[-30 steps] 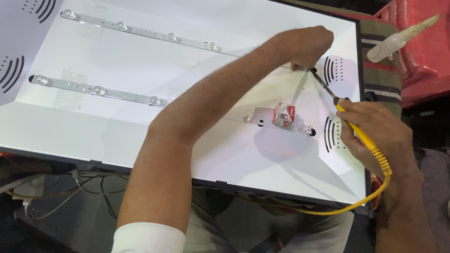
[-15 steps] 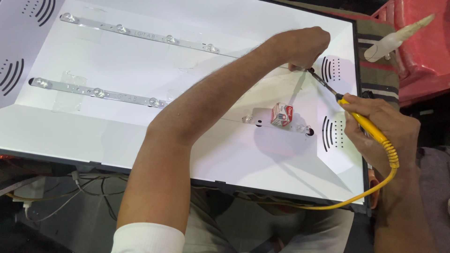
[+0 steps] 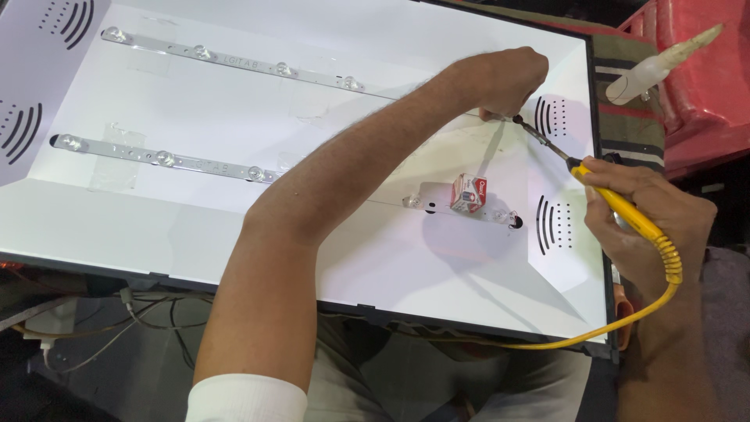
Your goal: The person solders small components onto a white panel using a soldering iron and solder wire. They then flip the panel, work on a circuit board inside a black casing, and use a multimeter to test connections.
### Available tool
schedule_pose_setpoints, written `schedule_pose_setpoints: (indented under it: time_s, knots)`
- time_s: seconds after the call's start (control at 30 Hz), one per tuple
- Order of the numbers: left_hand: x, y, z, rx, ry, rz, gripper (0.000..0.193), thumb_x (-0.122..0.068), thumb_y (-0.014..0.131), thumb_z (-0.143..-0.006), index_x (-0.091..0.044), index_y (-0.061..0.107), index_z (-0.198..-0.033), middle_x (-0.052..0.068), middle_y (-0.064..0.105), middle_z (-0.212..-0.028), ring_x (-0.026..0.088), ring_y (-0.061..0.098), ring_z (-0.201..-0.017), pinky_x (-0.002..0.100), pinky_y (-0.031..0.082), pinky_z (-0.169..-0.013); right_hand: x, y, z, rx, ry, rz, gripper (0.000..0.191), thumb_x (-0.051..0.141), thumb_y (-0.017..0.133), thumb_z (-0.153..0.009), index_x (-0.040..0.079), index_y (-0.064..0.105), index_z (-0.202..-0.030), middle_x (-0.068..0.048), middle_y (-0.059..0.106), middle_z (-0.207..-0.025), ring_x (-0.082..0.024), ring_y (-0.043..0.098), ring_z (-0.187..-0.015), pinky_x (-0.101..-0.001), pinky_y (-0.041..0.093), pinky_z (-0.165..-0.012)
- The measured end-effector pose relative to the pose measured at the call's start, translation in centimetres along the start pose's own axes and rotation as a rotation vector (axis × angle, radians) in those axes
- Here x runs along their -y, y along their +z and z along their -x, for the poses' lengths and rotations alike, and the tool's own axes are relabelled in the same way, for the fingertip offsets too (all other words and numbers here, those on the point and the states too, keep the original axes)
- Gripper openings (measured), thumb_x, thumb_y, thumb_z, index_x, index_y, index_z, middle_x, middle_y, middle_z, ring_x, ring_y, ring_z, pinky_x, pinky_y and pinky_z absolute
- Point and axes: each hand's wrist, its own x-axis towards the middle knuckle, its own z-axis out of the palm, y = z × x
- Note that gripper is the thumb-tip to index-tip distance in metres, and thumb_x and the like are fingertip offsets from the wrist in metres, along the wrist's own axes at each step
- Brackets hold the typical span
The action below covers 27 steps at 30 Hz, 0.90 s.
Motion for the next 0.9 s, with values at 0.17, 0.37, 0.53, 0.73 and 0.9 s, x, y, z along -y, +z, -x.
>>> schedule_pose_setpoints:
  time_s: [0.17, 0.37, 0.53, 0.73, 0.9]
  knots:
    - [0.4, 0.5, -0.3, -0.013, 0.019, -0.008, 0.014, 0.014, 0.068, -0.067, 0.007, 0.065, -0.079, 0.019, 0.070, -0.075, 0.028, 0.073, -0.057, 0.038, 0.055, -0.038, -0.2, 0.3, 0.0, -0.008, -0.011, -0.023, 0.026, -0.016, 0.071, -0.081, -0.008, 0.069, -0.105, -0.021, 0.073, -0.111, -0.026, 0.074, -0.096, -0.0304, 0.061, -0.081]
    - [0.8, 0.7, -0.6, -0.038, 0.036, 0.013, 0.015, 0.014, 0.068, -0.065, 0.006, 0.064, -0.077, 0.019, 0.070, -0.079, 0.029, 0.075, -0.060, 0.039, 0.055, -0.038, -0.3, 0.4, 0.0, -0.003, -0.014, 0.005, 0.026, -0.015, 0.073, -0.081, -0.006, 0.070, -0.105, -0.020, 0.074, -0.111, -0.026, 0.075, -0.096, -0.0303, 0.061, -0.080]
    - [0.6, 0.7, -0.6, -0.053, 0.067, -0.038, 0.021, 0.015, 0.072, -0.057, 0.007, 0.066, -0.074, 0.020, 0.070, -0.077, 0.030, 0.073, -0.063, 0.041, 0.053, -0.038, -0.8, 0.7, 0.2, 0.001, -0.033, 0.035, 0.026, -0.015, 0.074, -0.081, -0.006, 0.070, -0.105, -0.021, 0.074, -0.110, -0.027, 0.075, -0.096, -0.0307, 0.062, -0.080]
    - [0.4, 0.4, -0.3, -0.012, 0.031, -0.046, 0.016, 0.015, 0.071, -0.061, 0.007, 0.066, -0.075, 0.020, 0.071, -0.077, 0.029, 0.075, -0.063, 0.039, 0.055, -0.041, -0.8, 0.7, 0.3, 0.015, -0.034, 0.051, 0.026, -0.014, 0.075, -0.081, -0.006, 0.070, -0.105, -0.021, 0.074, -0.111, -0.026, 0.075, -0.096, -0.0310, 0.062, -0.080]
    - [0.2, 0.3, -0.1, 0.000, -0.011, -0.028, 0.015, 0.014, 0.070, -0.065, 0.007, 0.065, -0.077, 0.019, 0.071, -0.076, 0.028, 0.075, -0.062, 0.038, 0.056, -0.041, -1.3, 0.8, 0.4, 0.019, -0.043, 0.029, 0.027, -0.014, 0.073, -0.081, -0.006, 0.070, -0.106, -0.021, 0.074, -0.111, -0.027, 0.075, -0.098, -0.0310, 0.062, -0.080]
